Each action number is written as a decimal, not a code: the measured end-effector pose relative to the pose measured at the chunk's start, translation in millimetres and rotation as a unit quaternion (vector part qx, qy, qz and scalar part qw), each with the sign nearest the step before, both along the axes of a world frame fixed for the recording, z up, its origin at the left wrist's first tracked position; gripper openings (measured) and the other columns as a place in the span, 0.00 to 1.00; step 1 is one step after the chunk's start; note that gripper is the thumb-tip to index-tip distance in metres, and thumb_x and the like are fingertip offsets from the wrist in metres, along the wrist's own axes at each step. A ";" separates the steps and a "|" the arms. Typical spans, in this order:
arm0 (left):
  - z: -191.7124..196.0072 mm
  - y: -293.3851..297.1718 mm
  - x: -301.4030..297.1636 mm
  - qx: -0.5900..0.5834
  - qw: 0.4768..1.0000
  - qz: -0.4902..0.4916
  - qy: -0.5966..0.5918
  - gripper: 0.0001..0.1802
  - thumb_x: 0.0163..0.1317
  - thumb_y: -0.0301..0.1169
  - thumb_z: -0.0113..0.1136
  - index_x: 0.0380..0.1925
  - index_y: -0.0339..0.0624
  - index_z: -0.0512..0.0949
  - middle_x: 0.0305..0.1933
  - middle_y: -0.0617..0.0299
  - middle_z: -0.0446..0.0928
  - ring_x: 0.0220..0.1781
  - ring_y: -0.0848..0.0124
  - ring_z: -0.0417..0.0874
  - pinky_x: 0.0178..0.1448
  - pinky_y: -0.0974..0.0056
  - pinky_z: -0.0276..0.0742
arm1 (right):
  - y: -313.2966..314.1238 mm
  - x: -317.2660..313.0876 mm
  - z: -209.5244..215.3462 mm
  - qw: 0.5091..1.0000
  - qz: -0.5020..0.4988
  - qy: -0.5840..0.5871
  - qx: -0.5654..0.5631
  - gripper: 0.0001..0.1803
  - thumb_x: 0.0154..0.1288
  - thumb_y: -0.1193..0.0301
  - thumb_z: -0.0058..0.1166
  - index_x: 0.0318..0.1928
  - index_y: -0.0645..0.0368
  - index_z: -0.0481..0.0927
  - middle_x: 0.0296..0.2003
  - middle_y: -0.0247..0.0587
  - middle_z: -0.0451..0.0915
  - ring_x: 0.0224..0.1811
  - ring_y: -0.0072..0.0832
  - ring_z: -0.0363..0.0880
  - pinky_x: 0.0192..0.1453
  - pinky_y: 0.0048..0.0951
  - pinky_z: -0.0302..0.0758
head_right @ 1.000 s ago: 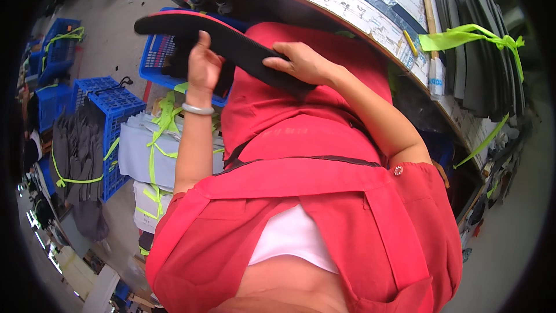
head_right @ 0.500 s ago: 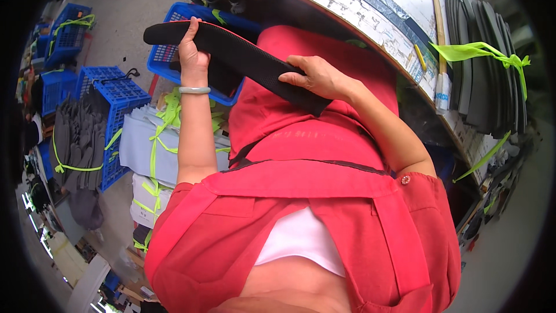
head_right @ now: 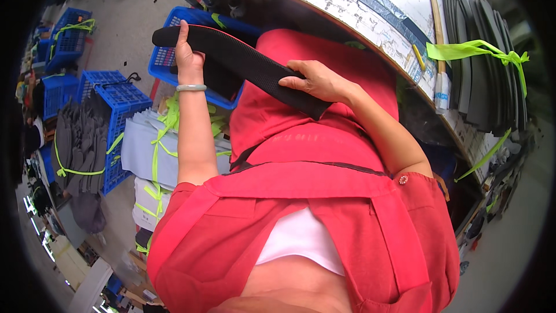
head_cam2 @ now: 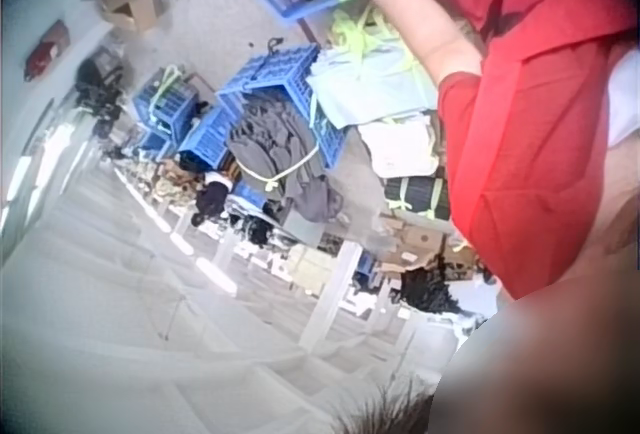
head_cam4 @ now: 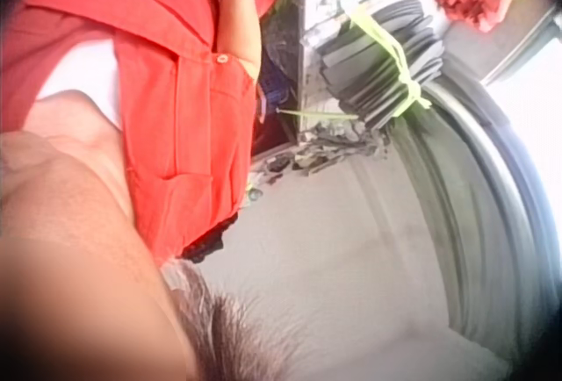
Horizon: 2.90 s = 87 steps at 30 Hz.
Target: Inspecting and assembling padded fabric components for vests or safety gear at a factory workbench.
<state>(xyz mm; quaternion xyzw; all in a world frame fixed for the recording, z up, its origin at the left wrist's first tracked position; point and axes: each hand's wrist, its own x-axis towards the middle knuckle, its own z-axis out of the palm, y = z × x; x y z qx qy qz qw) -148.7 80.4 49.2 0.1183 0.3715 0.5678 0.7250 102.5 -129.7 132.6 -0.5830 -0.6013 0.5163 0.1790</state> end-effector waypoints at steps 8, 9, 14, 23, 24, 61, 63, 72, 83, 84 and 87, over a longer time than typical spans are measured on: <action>6.1 -62.5 40.4 0.040 0.989 -0.139 -0.024 0.12 0.60 0.23 0.64 0.44 0.42 0.78 0.43 0.60 0.80 0.45 0.66 0.82 0.54 0.60 0.79 | 24.7 65.9 -6.1 0.990 -0.017 -0.103 0.097 0.17 0.70 0.63 0.51 0.52 0.63 0.77 0.46 0.43 0.80 0.50 0.29 0.78 0.57 0.29 0.72; 7.0 -82.4 61.8 0.060 0.991 -0.121 -0.001 0.12 0.60 0.23 0.64 0.44 0.42 0.78 0.43 0.61 0.80 0.46 0.67 0.81 0.54 0.61 0.79 | 33.4 47.1 -3.7 0.986 -0.061 -0.071 0.135 0.18 0.70 0.63 0.51 0.53 0.62 0.76 0.47 0.44 0.80 0.51 0.29 0.77 0.58 0.29 0.71; 37.0 -122.5 94.9 0.085 0.983 -0.160 -0.016 0.12 0.60 0.22 0.64 0.44 0.40 0.77 0.45 0.63 0.79 0.47 0.72 0.80 0.55 0.66 0.77 | 47.0 7.1 -10.1 0.957 -0.176 -0.048 0.226 0.12 0.69 0.66 0.52 0.42 0.62 0.79 0.28 0.46 0.79 0.31 0.27 0.78 0.40 0.29 0.75; 47.3 -137.3 93.0 0.080 0.969 -0.234 0.003 0.13 0.62 0.22 0.61 0.47 0.38 0.78 0.46 0.61 0.79 0.47 0.70 0.81 0.54 0.65 0.79 | 53.4 -0.1 -2.9 0.949 -0.143 -0.083 0.268 0.14 0.69 0.62 0.53 0.38 0.62 0.78 0.24 0.48 0.75 0.26 0.35 0.76 0.34 0.32 0.73; 48.9 -134.2 84.8 0.051 0.965 -0.258 -0.012 0.15 0.63 0.23 0.60 0.50 0.38 0.76 0.49 0.60 0.78 0.51 0.69 0.80 0.56 0.63 0.79 | 52.1 3.8 -2.9 0.952 -0.158 -0.079 0.251 0.14 0.69 0.62 0.53 0.37 0.62 0.78 0.24 0.49 0.75 0.27 0.38 0.76 0.35 0.33 0.73; 69.3 -97.1 88.1 0.194 0.909 -0.350 -0.121 0.16 0.65 0.34 0.61 0.48 0.38 0.75 0.49 0.57 0.78 0.55 0.61 0.78 0.66 0.58 0.68 | 43.5 19.5 -23.3 0.851 -0.135 0.476 -0.173 0.16 0.72 0.56 0.51 0.45 0.54 0.81 0.31 0.22 0.79 0.29 0.08 0.73 0.33 0.15 0.72; 58.5 -87.6 89.0 0.223 0.883 -0.376 -0.170 0.15 0.63 0.33 0.62 0.46 0.39 0.75 0.48 0.57 0.77 0.55 0.61 0.78 0.67 0.56 0.67 | 40.6 15.1 -17.9 0.874 -0.082 0.449 -0.166 0.18 0.72 0.54 0.49 0.46 0.55 0.80 0.32 0.25 0.78 0.32 0.12 0.74 0.37 0.18 0.73; 188.5 -29.3 -36.5 0.351 0.896 -0.208 -0.173 0.21 0.63 0.33 0.62 0.54 0.47 0.68 0.48 0.64 0.71 0.42 0.69 0.72 0.51 0.61 0.66 | 4.1 142.2 10.6 0.954 -0.170 -0.176 0.172 0.16 0.67 0.63 0.53 0.45 0.64 0.80 0.37 0.46 0.83 0.40 0.36 0.81 0.48 0.32 0.76; 200.8 -113.1 74.3 0.382 0.742 -0.472 0.284 0.13 0.61 0.19 0.58 0.47 0.29 0.78 0.41 0.51 0.83 0.41 0.66 0.85 0.49 0.65 0.80 | -66.8 237.4 -65.7 0.710 -0.385 -0.465 0.362 0.08 0.65 0.66 0.55 0.34 0.56 0.77 0.33 0.44 0.78 0.38 0.38 0.76 0.44 0.38 0.72; 192.1 -118.7 76.9 0.338 0.767 -0.482 0.256 0.13 0.62 0.20 0.59 0.47 0.30 0.78 0.41 0.51 0.83 0.40 0.67 0.85 0.48 0.66 0.80 | -59.6 221.1 -57.0 0.717 -0.385 -0.452 0.364 0.08 0.65 0.66 0.55 0.34 0.56 0.77 0.33 0.44 0.78 0.38 0.38 0.76 0.44 0.38 0.72; 179.3 -125.9 75.8 0.333 0.765 -0.492 0.248 0.13 0.62 0.23 0.61 0.47 0.30 0.78 0.41 0.50 0.83 0.39 0.67 0.85 0.46 0.66 0.80 | -46.8 141.8 6.6 0.874 -0.427 -0.064 0.221 0.09 0.71 0.67 0.49 0.41 0.58 0.78 0.26 0.41 0.78 0.29 0.29 0.77 0.37 0.29 0.74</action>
